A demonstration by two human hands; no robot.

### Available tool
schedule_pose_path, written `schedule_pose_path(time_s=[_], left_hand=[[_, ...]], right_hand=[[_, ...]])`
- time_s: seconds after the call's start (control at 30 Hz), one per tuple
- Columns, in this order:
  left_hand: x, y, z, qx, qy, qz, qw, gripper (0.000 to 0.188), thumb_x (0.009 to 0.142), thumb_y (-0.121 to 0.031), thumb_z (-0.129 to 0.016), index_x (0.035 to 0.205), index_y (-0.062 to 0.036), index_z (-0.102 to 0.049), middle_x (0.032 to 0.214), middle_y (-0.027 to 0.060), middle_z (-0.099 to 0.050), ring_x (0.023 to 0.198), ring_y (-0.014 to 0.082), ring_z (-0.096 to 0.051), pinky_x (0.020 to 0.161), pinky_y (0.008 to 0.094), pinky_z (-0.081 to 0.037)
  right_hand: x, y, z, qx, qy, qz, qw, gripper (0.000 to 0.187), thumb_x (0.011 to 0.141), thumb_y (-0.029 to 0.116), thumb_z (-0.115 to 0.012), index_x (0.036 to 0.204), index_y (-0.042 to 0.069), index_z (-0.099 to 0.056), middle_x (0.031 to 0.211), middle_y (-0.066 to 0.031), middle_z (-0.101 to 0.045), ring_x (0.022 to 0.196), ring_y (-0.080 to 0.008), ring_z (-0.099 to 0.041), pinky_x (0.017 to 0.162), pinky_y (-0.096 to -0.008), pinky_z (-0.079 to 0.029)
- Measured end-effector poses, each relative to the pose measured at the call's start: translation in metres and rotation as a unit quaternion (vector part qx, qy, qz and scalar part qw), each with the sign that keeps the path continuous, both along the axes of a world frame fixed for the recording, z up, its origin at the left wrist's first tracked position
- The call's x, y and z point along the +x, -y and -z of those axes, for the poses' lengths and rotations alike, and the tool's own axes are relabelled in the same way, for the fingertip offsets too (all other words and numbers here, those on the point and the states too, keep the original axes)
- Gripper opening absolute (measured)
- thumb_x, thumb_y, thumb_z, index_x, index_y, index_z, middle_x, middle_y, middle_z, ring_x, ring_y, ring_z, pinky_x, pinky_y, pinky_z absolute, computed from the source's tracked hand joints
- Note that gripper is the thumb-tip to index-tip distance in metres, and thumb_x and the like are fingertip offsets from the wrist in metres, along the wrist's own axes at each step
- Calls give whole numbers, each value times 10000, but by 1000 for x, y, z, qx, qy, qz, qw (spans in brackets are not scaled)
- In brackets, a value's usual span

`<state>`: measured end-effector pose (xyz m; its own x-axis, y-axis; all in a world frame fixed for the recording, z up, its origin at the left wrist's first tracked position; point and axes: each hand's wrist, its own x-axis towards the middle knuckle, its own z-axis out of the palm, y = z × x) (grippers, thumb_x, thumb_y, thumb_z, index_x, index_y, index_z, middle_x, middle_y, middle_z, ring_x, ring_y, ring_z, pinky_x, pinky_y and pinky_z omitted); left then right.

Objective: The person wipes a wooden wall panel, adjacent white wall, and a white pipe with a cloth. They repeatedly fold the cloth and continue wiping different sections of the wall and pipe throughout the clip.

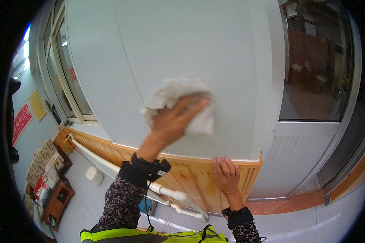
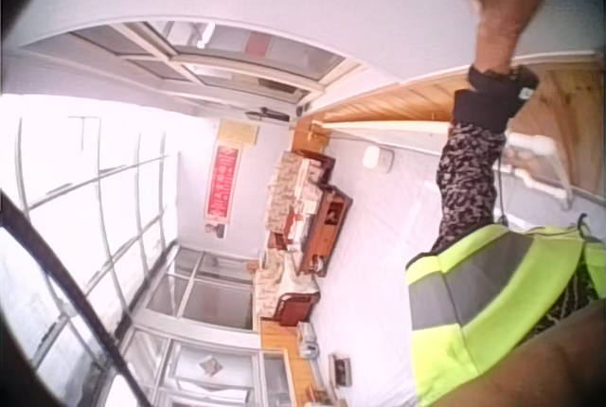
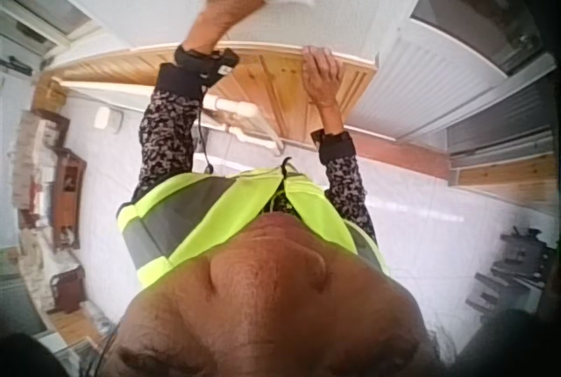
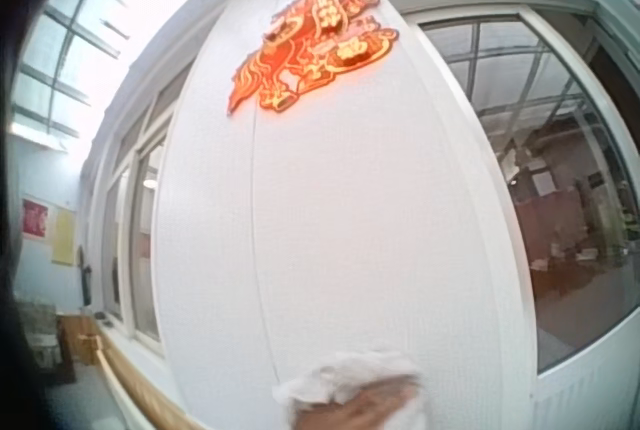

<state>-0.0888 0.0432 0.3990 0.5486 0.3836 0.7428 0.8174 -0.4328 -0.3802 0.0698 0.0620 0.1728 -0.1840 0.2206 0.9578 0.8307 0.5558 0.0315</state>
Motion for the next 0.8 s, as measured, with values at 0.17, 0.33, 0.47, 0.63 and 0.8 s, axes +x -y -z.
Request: schedule_pose_path(time_s=[0.17,0.33,0.47,0.63,0.8], left_hand=[[-58,9,-28,163,90,-86,979,730,576,-103,-732,1248,-253,-489,1312,56,-438,1171,258,-431,988,416,-212],[-101,8,-57,242,223,-105,938,591,751,-153,-635,1301,-139,-418,1355,91,-374,1258,267,-319,1005,439,-169],[-102,-2,-74,199,377,22,905,542,838,-285,-577,1308,-87,-392,1347,134,-367,1263,286,-300,1008,425,-179],[-61,-15,-72,286,293,-89,908,595,806,-242,-608,1314,-54,-361,1336,147,-366,1259,305,-299,1014,422,-205],[-13,-18,-69,278,231,-82,929,593,796,-256,-617,1328,-157,-375,1379,131,-309,1277,296,-281,997,475,-171]], right_hand=[[0,1,2,-6,-6,-7,1000,363,783,156,-542,1143,189,-570,1161,31,-499,1148,-159,-410,1044,-347,-185],[-1,-1,3,-12,-16,-20,1000,367,782,157,-552,1148,193,-565,1152,35,-500,1148,-161,-411,1047,-346,-182],[-2,-3,3,0,-12,-10,1000,360,782,163,-551,1140,182,-567,1158,27,-496,1152,-173,-407,1048,-352,-177],[-5,-5,4,20,-22,2,1000,359,783,173,-550,1141,203,-563,1163,52,-495,1149,-144,-410,1046,-336,-190],[-4,-2,3,0,-24,-9,1000,374,782,166,-536,1153,202,-561,1159,43,-497,1150,-149,-409,1049,-342,-182]])
